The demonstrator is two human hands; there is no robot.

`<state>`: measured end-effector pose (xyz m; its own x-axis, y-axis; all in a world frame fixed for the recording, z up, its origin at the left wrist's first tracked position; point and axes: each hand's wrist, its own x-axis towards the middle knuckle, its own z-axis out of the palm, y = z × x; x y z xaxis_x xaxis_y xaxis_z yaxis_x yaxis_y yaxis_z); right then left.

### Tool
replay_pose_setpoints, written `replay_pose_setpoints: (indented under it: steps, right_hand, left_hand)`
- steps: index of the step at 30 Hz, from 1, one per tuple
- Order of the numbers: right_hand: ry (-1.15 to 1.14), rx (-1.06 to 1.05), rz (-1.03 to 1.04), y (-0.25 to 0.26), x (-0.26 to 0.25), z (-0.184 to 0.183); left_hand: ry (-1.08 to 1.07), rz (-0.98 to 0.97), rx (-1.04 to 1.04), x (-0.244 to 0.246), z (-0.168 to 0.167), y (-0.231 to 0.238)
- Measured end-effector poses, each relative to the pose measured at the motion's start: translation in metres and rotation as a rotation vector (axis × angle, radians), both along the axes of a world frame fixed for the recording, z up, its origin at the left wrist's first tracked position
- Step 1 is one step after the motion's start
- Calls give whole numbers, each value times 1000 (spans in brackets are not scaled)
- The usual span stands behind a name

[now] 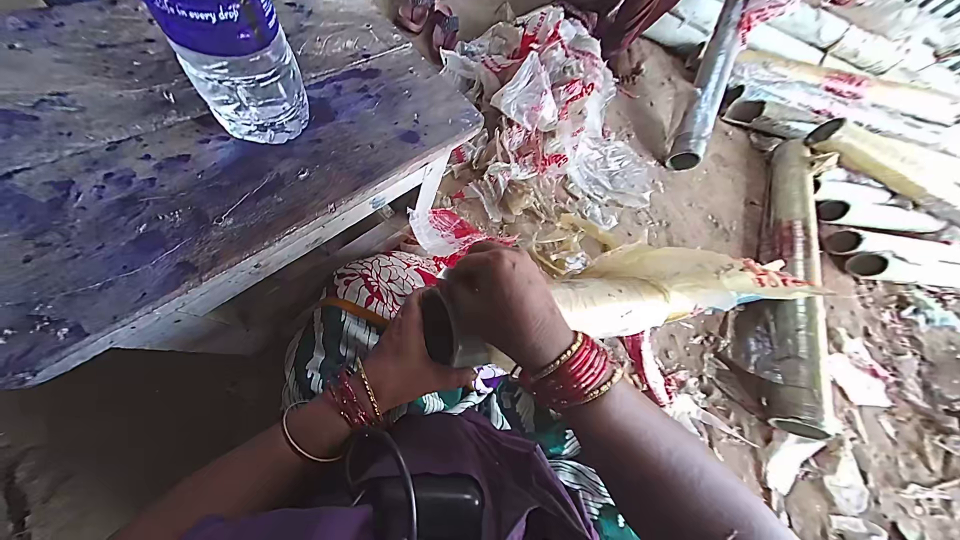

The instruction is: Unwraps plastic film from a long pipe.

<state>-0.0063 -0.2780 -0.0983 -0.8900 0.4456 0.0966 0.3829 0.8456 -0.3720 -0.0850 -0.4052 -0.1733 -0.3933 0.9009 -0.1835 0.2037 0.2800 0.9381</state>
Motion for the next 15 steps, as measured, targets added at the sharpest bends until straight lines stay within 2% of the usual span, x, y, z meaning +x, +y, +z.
replay_pose_setpoints:
  steps: [2,4,8,10,13,15]
  right_hand:
    - [-98,81,-83,-4,-3,2]
    - [-154,45,-134,8,1,3]
    - [50,-15,-259,45,40,12]
    - [45,-35,-345,60,68,12]
    - [102,-213,-371,59,105,7]
    - [130,-423,-294,48,122,-2]
  left_hand:
    - [-25,0,-1,-1,-3,-1]
    - [-116,16,30,-2,-8,0]
    - [-181,42,108,-5,-7,4]
    - [-184,41,128,-7,0,7]
    - [-215,64,72,-7,11,12]
    - [-201,76,52,-6,9,13]
